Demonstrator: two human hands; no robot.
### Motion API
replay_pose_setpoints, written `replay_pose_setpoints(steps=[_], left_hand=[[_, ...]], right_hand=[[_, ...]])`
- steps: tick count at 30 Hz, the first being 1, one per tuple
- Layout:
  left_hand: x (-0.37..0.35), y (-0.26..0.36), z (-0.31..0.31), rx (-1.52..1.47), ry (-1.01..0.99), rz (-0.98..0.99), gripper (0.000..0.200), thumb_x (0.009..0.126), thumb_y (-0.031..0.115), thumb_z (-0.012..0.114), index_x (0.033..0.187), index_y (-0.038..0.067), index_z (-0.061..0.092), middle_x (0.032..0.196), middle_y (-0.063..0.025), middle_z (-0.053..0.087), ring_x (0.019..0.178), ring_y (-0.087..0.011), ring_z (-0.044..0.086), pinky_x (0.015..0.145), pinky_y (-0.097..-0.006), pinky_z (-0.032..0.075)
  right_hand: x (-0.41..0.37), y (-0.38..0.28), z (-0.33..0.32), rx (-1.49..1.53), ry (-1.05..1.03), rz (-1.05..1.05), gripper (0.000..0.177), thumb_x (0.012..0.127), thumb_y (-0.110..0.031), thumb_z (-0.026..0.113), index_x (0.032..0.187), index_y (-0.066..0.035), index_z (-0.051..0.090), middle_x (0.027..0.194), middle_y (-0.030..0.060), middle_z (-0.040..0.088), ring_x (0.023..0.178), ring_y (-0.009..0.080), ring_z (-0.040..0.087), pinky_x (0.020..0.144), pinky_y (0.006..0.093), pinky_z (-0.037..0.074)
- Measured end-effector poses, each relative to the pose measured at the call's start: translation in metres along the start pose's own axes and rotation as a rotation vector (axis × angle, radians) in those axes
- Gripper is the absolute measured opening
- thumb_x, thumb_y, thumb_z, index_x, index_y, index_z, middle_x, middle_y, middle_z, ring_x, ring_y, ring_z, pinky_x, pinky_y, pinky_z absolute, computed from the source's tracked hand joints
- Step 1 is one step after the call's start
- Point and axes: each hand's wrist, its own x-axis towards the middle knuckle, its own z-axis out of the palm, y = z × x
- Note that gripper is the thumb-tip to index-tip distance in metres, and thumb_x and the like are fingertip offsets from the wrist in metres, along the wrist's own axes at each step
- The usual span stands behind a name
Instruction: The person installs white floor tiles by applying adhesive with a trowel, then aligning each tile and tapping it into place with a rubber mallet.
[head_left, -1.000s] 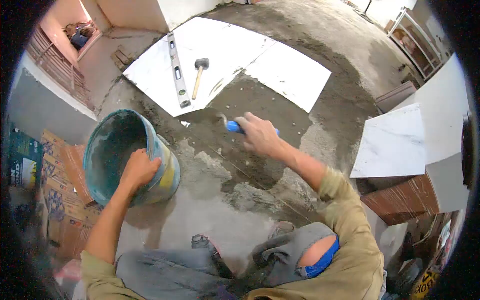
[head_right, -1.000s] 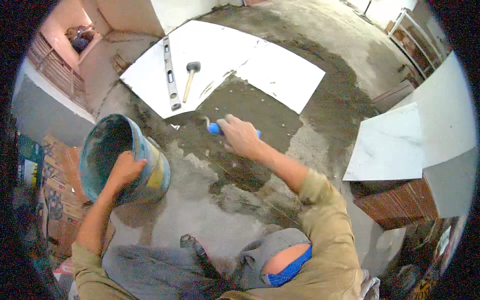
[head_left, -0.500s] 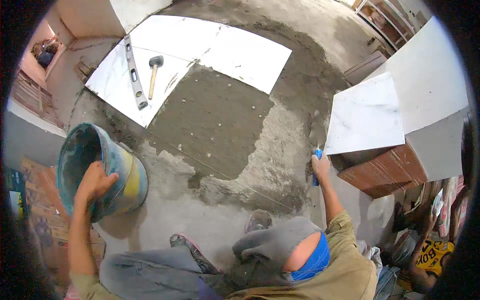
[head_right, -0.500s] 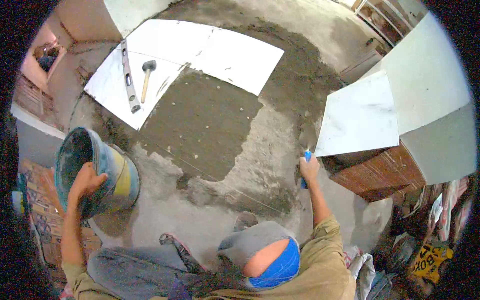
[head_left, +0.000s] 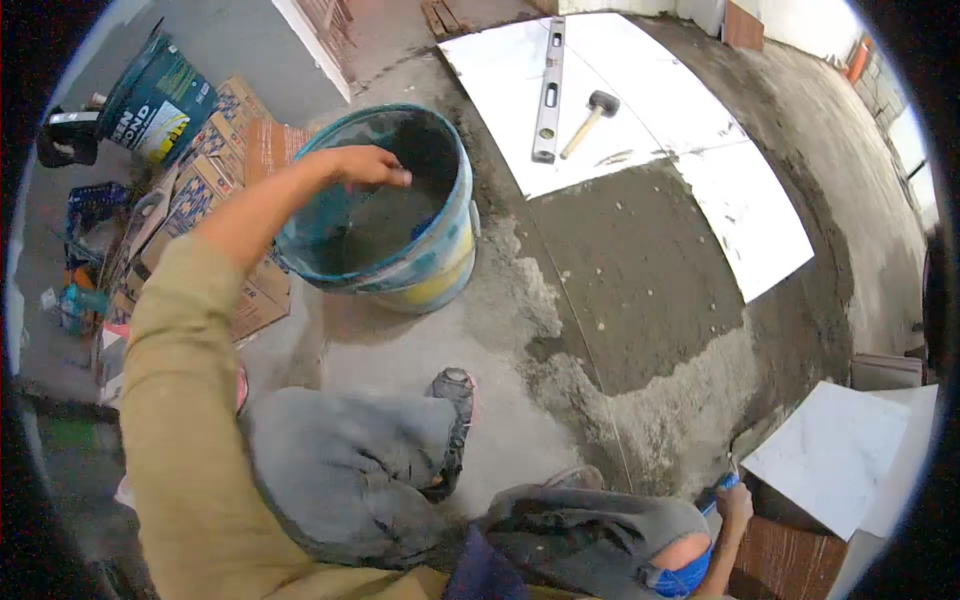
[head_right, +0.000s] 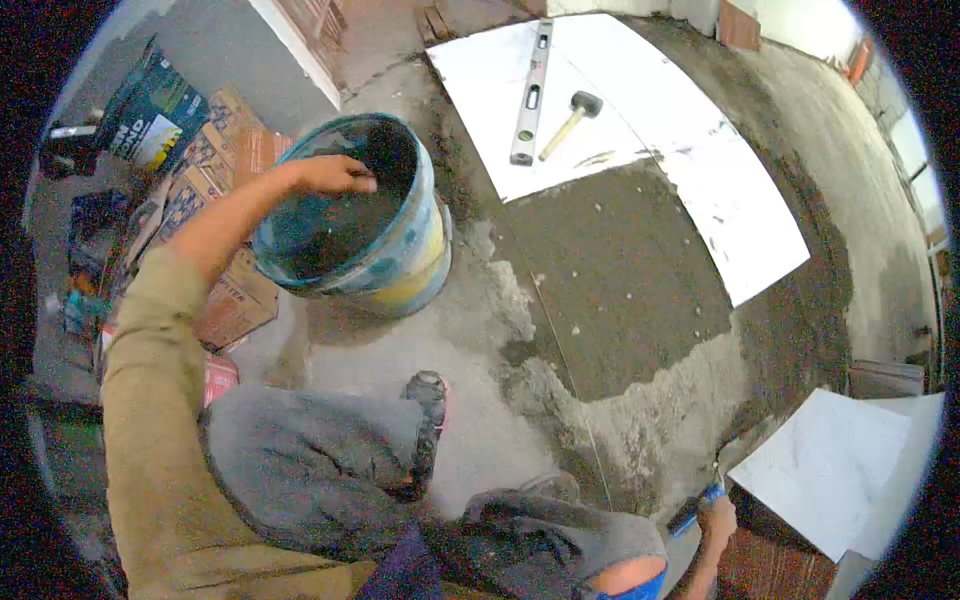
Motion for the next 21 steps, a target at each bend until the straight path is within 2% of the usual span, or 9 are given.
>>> replay_pose_setpoints(steps=[2,3,4,5,6,9,11,13,21], left_hand=[[0.058,-0.027,0.007,0.629,-0.009,0.069,0.083,0.083,0.075,0.049,0.134,0.01,0.055,0.121,-0.0205,0.064,0.112,-0.0355,0.06,0.096,-0.0467,0.046],[0.041,0.013,0.012,0.613,-0.301,-0.052,0.083,0.085,0.063,0.058,0.145,0.009,0.04,0.146,-0.0164,0.044,0.126,-0.0379,0.05,0.104,-0.0513,0.039],[0.04,0.016,0.027,0.621,-0.216,-0.082,0.083,0.084,0.061,0.06,0.146,0.01,0.039,0.145,-0.0175,0.046,0.126,-0.0394,0.049,0.106,-0.05,0.038],[0.131,-0.067,0.054,0.499,-0.227,0.129,0.077,0.084,0.062,0.06,0.139,0.009,0.05,0.14,-0.0199,0.051,0.126,-0.0387,0.049,0.104,-0.0482,0.038],[0.077,-0.016,0.059,0.569,-0.226,0.197,0.067,0.083,0.056,0.064,0.13,0.009,0.059,0.128,-0.0193,0.059,0.118,-0.0348,0.056,0.098,-0.049,0.044],[0.134,-0.074,0.106,0.602,-0.34,0.141,0.066,0.082,0.053,0.064,0.13,0.009,0.058,0.127,-0.0186,0.059,0.116,-0.034,0.056,0.096,-0.0481,0.044],[0.152,-0.099,0.123,0.604,-0.382,0.11,0.065,0.082,0.052,0.064,0.13,0.009,0.058,0.126,-0.0181,0.06,0.115,-0.0334,0.057,0.094,-0.0475,0.045],[0.165,-0.11,0.137,0.613,-0.41,0.092,0.065,0.081,0.05,0.064,0.13,0.009,0.058,0.125,-0.0176,0.06,0.113,-0.0328,0.057,0.093,-0.0469,0.046],[0.187,-0.101,0.157,0.598,-0.455,0.07,0.063,0.079,0.043,0.064,0.131,0.008,0.058,0.122,-0.0157,0.061,0.107,-0.0306,0.059,0.088,-0.0446,0.048]], right_hand=[[-0.027,-0.027,-0.051,-0.046,0.035,0.009,0.042,0.085,-0.041,0.065,0.105,-0.004,0.065,0.096,0.0227,0.068,0.092,0.0418,0.066,0.079,0.0491,0.053],[-0.041,-0.044,-0.083,0.085,0.043,-0.163,0.038,0.085,-0.036,0.065,0.104,-0.003,0.065,0.094,0.0224,0.068,0.089,0.0411,0.066,0.077,0.048,0.052],[-0.054,-0.063,-0.106,0.214,0.052,-0.327,0.034,0.086,-0.032,0.065,0.102,-0.001,0.065,0.092,0.0221,0.068,0.086,0.0405,0.066,0.075,0.0469,0.052],[-0.067,-0.079,-0.122,0.255,0.147,-0.442,0.031,0.086,-0.028,0.065,0.101,-0.001,0.065,0.091,0.0221,0.068,0.085,0.0399,0.065,0.075,0.0464,0.051],[-0.081,-0.093,-0.135,0.289,0.241,-0.55,0.027,0.087,-0.025,0.064,0.099,-0.001,0.066,0.091,0.022,0.067,0.084,0.0394,0.065,0.075,0.046,0.051],[-0.124,-0.133,-0.184,0.174,0.144,-0.561,0.026,0.084,-0.022,0.068,0.1,-0.001,0.066,0.089,0.0198,0.066,0.084,0.0378,0.064,0.073,0.0451,0.051],[-0.155,-0.152,-0.219,0.023,0.09,-0.774,0.029,0.083,-0.021,0.067,0.105,-0.001,0.064,0.088,0.0183,0.063,0.083,0.0376,0.063,0.071,0.0449,0.051],[-0.187,-0.171,-0.242,0.015,0.119,-0.801,0.03,0.082,-0.019,0.066,0.106,-0.001,0.062,0.087,0.0177,0.061,0.084,0.0374,0.063,0.071,0.0445,0.051],[-0.263,-0.229,-0.23,-0.001,-0.039,-1.291,0.017,0.08,-0.014,0.056,0.093,-0.003,0.056,0.086,0.0111,0.06,0.082,0.0271,0.064,0.066,0.0397,0.053]])
